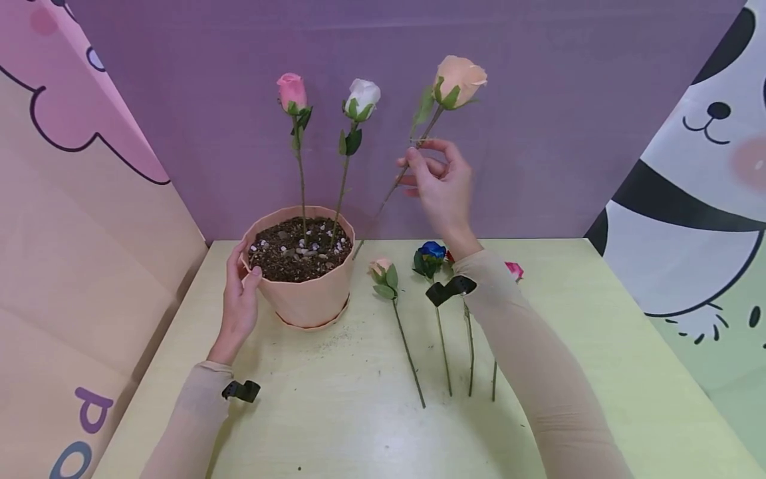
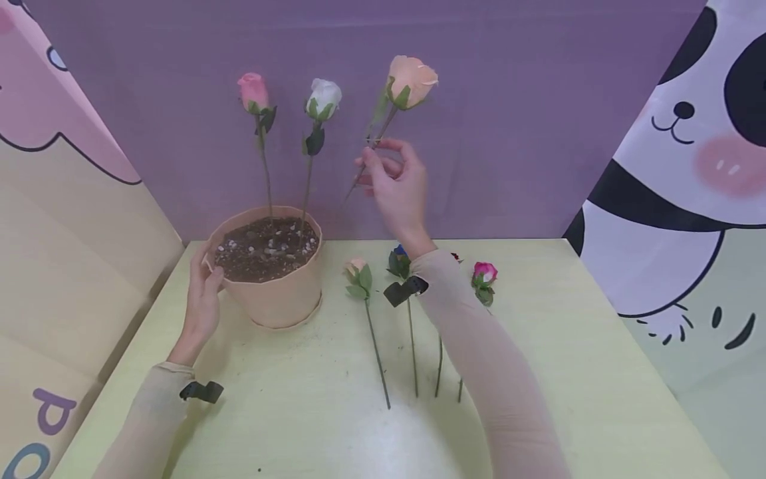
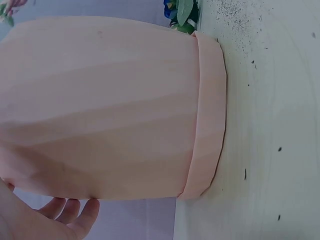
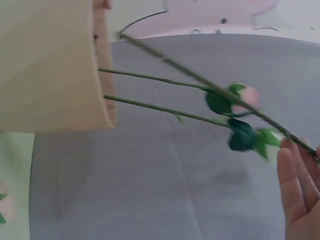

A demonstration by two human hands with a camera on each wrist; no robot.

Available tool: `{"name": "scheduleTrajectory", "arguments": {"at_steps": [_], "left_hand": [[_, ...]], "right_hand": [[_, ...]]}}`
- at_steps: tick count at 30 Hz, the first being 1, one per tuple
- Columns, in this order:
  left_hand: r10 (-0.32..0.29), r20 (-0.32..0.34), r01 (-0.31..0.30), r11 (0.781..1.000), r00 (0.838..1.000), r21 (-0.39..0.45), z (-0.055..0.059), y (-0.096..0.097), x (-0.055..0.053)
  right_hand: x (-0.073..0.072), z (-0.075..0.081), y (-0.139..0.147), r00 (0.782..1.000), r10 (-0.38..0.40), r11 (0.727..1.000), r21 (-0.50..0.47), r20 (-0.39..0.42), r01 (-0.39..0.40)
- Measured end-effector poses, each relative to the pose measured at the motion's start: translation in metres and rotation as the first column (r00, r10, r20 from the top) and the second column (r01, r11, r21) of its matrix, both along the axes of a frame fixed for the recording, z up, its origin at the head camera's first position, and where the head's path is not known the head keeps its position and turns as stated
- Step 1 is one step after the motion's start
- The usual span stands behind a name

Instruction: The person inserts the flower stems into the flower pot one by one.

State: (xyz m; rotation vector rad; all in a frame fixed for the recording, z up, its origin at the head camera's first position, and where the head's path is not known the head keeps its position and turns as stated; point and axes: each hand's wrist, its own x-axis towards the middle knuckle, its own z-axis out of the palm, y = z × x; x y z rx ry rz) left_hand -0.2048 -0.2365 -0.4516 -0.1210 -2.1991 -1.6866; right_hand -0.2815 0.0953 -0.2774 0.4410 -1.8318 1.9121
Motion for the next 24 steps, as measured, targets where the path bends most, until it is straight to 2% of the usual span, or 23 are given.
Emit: {"name": "scheduleTrajectory", "arguments": {"at_steps": [4, 8, 15, 24], "left_hand": [[0.006, 0.004, -0.006, 1.0, 1.0, -0.004, 0.0, -0.001, 0.001], [0.004, 0.0, -0.004, 1.0, 1.0, 0.001, 0.0, 0.0, 0.0], [0.017, -0.012, -0.017, 1.0, 1.0, 0.005, -0.001, 0.002, -0.001], [0.015, 0.015, -0.015, 1.0, 1.0, 0.005, 0.001, 0.001, 0.001]], "right_hand": [[-0.007, -0.001, -0.028, 0.997, -0.016, 0.997, 0.073, -0.071, 0.021], [-0.013, -0.005, -0.051, 0.995, -0.005, 0.993, 0.115, -0.102, 0.016], [-0.017, -0.012, -0.078, 0.995, 0.018, 0.977, 0.213, -0.101, 0.004], [-0.021, -0.023, -0.093, 0.995, 0.007, 0.949, 0.315, -0.097, 0.024]]}}
